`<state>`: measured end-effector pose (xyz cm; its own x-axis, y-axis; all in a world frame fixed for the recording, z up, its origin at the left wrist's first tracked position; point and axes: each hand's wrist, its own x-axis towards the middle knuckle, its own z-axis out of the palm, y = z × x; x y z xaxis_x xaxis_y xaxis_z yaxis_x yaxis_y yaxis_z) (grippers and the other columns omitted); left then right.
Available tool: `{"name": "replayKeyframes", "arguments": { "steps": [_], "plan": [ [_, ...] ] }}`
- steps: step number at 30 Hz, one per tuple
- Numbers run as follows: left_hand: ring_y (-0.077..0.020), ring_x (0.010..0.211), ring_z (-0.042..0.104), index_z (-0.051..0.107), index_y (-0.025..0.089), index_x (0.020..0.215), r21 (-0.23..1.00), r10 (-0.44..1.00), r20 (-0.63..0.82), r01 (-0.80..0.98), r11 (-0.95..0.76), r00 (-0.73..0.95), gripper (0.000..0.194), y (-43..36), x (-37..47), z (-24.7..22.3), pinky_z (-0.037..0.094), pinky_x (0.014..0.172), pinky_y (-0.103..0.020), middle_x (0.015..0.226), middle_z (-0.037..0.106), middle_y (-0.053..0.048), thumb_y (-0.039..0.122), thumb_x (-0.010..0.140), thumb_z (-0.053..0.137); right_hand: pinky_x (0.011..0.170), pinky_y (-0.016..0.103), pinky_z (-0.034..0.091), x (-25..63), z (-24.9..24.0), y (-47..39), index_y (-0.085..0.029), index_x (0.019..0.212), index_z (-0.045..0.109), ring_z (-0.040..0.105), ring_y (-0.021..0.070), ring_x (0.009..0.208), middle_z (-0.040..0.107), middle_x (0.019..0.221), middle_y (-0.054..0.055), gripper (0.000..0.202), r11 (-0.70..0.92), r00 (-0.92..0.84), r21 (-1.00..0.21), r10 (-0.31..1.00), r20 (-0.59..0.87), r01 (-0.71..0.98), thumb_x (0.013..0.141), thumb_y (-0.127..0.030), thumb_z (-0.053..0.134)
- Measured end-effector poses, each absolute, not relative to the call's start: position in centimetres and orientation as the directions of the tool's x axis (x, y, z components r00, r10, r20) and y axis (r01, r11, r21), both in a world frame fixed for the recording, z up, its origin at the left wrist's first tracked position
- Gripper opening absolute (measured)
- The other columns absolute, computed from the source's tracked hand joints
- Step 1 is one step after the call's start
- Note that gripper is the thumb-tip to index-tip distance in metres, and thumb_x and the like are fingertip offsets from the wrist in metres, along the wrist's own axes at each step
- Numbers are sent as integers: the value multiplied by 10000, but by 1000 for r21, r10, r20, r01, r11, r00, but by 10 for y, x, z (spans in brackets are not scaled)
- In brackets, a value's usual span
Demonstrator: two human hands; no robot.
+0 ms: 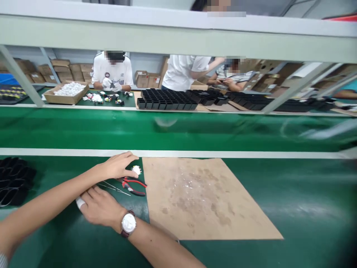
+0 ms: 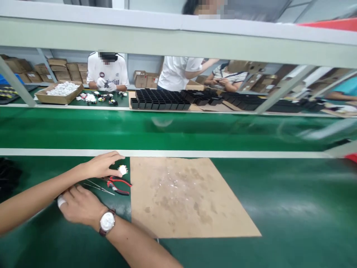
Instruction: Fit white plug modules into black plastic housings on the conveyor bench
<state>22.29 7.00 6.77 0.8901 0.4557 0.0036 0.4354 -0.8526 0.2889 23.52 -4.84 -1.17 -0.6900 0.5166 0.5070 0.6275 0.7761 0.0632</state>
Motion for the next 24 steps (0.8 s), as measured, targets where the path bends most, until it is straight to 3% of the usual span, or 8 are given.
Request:
{"name": "replayKeyframes", "arguments": {
  "steps": [3,7,9,13,18,24],
  "plan": [
    [-245,1007,698,618,201,1371,465,583,166,458,-758,796,498,79,172,78,567,875,-367,1221,676,-103,519,993,679,1038,407,468,236,-12,-52,-42,1258,648,598,293,1195,672,1282,184,295,725,-644,97,532,549,682,1038,-186,516],
    [-228,943,696,675,189,1286,628,763,230,506,-591,604,479,75,92,85,576,796,-352,1187,711,-105,564,988,659,895,428,501,238,-16,-56,-27,1250,659,586,315,1103,669,1251,229,370,565,-506,65,676,535,823,1049,-329,583],
    [-223,941,694,685,192,1266,661,805,202,528,-533,558,465,63,59,79,579,815,-359,1194,718,-103,556,977,677,825,432,504,239,-17,-57,-35,1233,669,585,309,1014,684,1185,222,375,535,-476,39,713,515,844,1054,-354,582],
    [-235,1023,684,635,240,1376,731,781,142,468,-498,608,535,33,17,49,583,896,-390,1242,695,-99,529,939,743,777,433,504,243,-12,-60,-26,1222,668,570,294,911,688,1030,167,296,548,-493,24,731,471,836,1018,-231,603],
    [-285,1207,645,482,284,1527,792,751,131,388,-472,647,837,6,5,19,535,1077,-469,1327,632,-102,470,819,888,900,482,526,247,-1,-62,-77,1326,606,571,305,1023,664,1146,152,319,538,-441,-139,792,423,832,1037,-191,533],
    [-302,1328,601,400,314,1588,735,762,46,495,-464,646,711,-11,5,14,536,1126,-465,1457,570,-106,289,957,727,920,481,552,249,0,-70,-107,1422,551,592,301,1053,647,1206,157,393,519,-424,-208,827,370,829,1035,-161,515]
  ]
}}
